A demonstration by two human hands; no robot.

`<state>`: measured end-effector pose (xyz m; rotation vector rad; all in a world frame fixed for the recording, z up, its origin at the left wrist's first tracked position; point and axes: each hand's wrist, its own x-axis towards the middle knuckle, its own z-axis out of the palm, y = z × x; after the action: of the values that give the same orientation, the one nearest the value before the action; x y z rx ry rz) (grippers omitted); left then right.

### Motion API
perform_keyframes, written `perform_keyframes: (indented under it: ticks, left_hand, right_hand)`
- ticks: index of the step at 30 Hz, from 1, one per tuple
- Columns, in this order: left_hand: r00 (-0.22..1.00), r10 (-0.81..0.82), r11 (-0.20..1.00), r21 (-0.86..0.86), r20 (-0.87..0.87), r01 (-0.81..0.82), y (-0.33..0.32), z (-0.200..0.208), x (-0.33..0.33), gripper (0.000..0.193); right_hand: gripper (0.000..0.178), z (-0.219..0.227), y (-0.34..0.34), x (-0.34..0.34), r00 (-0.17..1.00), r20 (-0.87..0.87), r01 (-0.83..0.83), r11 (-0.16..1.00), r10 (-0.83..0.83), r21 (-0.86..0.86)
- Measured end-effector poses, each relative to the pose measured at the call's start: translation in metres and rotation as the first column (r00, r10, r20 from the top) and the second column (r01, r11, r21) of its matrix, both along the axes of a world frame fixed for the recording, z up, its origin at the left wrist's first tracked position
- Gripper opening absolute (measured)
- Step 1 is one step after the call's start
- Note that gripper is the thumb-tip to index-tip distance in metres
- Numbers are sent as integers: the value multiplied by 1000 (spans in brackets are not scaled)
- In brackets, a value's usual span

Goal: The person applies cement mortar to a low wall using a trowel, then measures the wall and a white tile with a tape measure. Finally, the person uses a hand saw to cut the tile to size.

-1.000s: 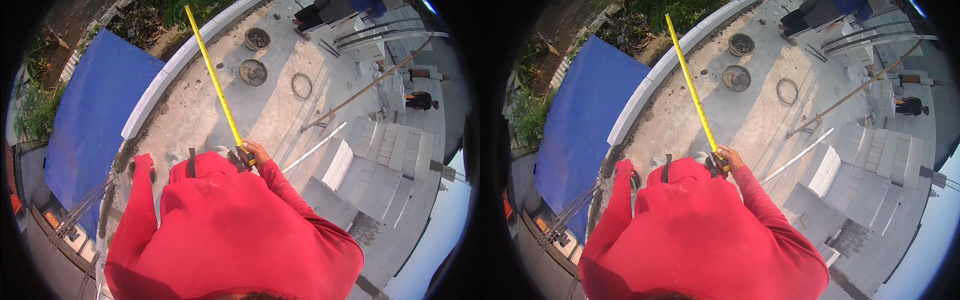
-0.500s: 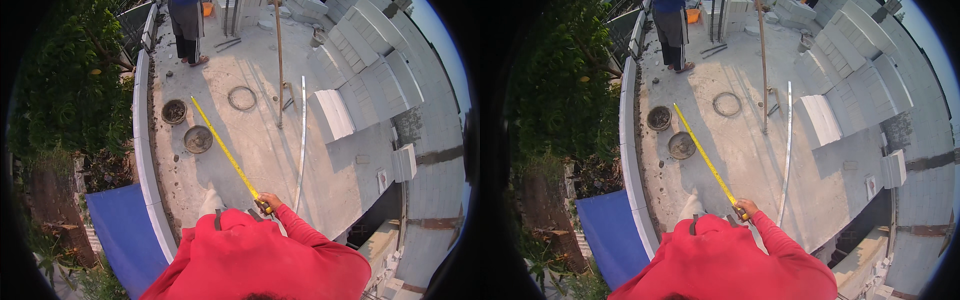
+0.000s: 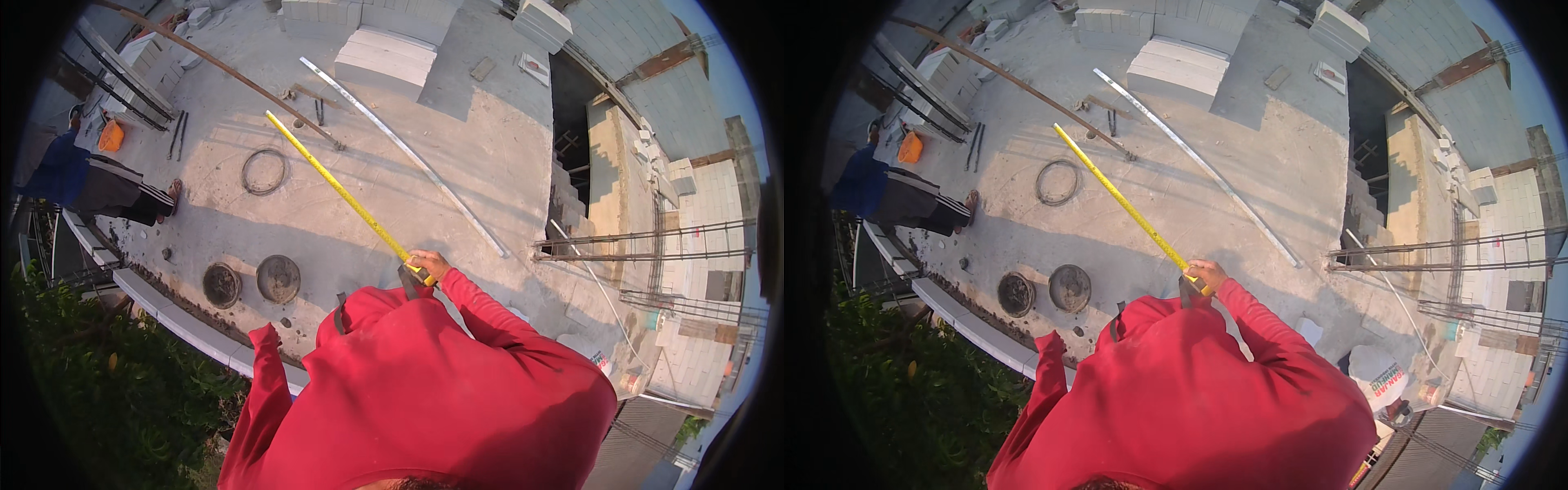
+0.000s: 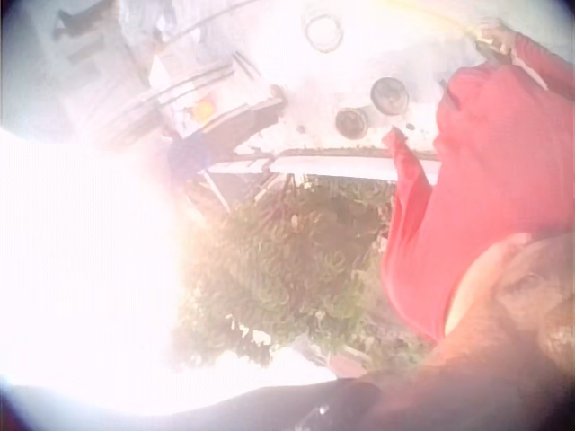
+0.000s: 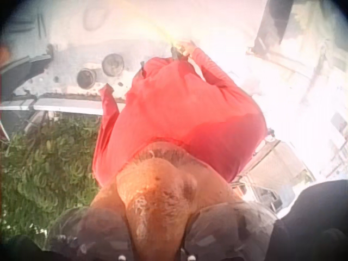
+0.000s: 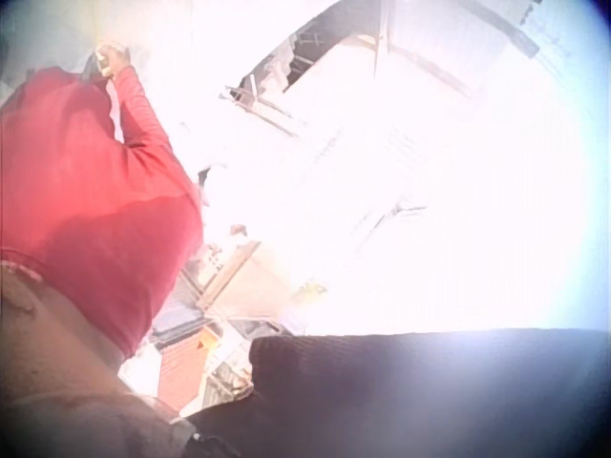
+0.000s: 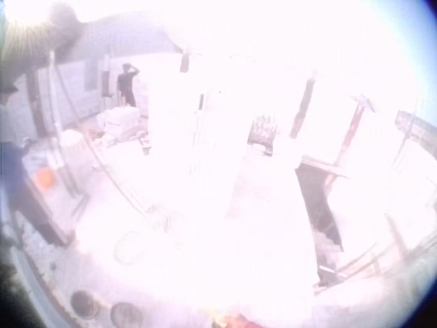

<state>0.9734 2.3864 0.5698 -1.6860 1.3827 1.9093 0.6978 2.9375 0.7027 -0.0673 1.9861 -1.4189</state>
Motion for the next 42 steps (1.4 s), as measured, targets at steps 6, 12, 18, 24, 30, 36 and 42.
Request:
perform_keyframes:
  ticks: [6,12,18,24,30,36,42]
  left_hand:
    - [947,-311,950,-6,-75,312,-4,10,-201,30]
    - [654,-741,650,83,-150,756,224,106,-363,59]
    - [532,-720,509,182,-446,841,372,172,-426,57]
    - [-94,-852,76,-299,-515,951,383,148,-455,49]
    - [-529,-776,-193,-669,-344,717,388,138,-475,41]
    - [-564,-779,-203,-740,-276,642,374,128,-471,28]
    - [20,-793,205,-236,-609,950,357,121,-464,22]
  right_hand:
    - [28,-13,-4,-11,966,-227,125,992,-127,-20]
    - [25,30,-34,-62,888,255,430,889,-383,-160]
    - [27,-78,-59,-119,516,-854,380,912,-69,156]
    - [37,-7,-55,-132,683,19,704,651,-731,-284]
    - [64,-1,-53,-134,625,110,775,597,-773,-207]
    - [72,-16,-56,-133,713,-44,698,714,-700,-45]
    - [82,41,-70,-136,947,-102,320,854,-306,410]
